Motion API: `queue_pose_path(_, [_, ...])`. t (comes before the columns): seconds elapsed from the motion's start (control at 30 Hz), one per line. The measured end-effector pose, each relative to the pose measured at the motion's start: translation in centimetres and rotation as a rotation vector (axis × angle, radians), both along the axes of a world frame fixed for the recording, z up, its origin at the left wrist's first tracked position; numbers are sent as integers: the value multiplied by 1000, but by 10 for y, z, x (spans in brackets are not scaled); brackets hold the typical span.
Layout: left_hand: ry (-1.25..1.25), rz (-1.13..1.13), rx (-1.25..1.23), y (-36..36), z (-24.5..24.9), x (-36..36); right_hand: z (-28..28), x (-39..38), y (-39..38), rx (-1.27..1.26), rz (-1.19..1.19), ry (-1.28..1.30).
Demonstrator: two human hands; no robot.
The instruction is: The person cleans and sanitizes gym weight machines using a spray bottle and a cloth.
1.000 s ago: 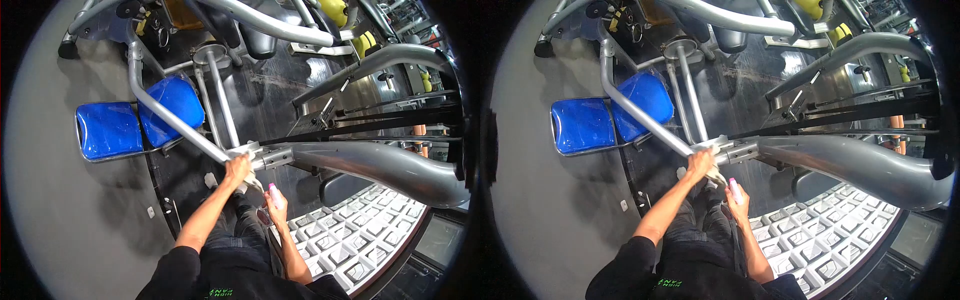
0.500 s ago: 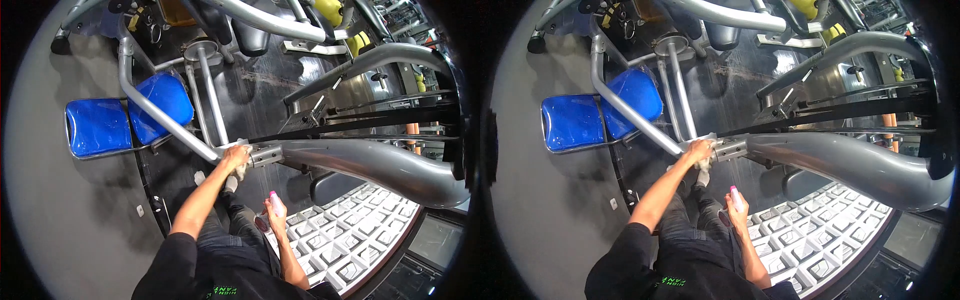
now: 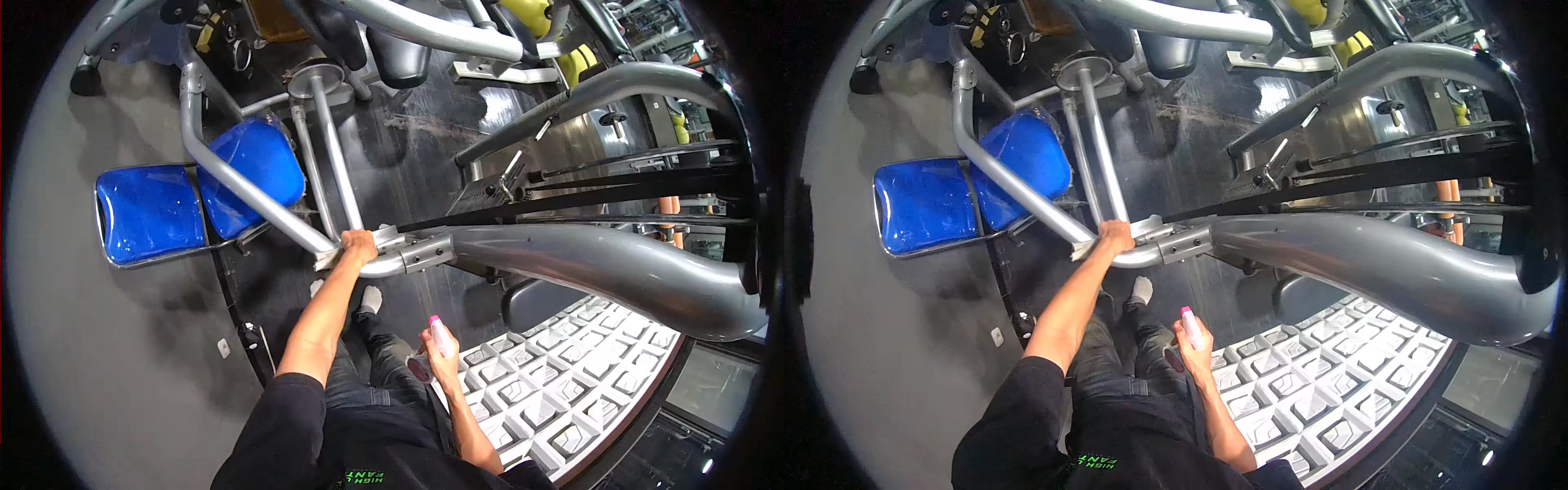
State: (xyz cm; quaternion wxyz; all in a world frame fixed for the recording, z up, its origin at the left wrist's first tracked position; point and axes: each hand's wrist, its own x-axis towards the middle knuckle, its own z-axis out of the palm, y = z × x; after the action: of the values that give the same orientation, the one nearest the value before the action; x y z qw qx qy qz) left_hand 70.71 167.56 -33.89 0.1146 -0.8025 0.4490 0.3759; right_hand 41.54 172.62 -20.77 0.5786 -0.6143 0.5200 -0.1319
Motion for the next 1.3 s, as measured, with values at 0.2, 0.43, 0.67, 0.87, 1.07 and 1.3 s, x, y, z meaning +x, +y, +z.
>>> queue_pose_path(0.2, [317, 56, -360, 2, 2, -19, 3, 5, 13, 66, -70, -72])
queue_pose_path(0.43, [438, -148, -669, 63, 38, -6, 2, 14, 14, 59, -33, -120])
queue_pose_path(0.67, [561, 375, -840, 108, 76, -61, -1, 53, 3, -167, 120, 4])
queue_pose_path(0.87, [591, 138, -984, 127, 104, -103, -1, 86, 5, -373, 227, 31])
queue_pose_path(1.07, [539, 353, -1217, 136, 63, -127, 32, 95, 9, -302, 483, -12])
queue_pose_path(1.3, [605, 962, -1180, 166, 51, -139, 3, 91, -25, -65, 571, -198])
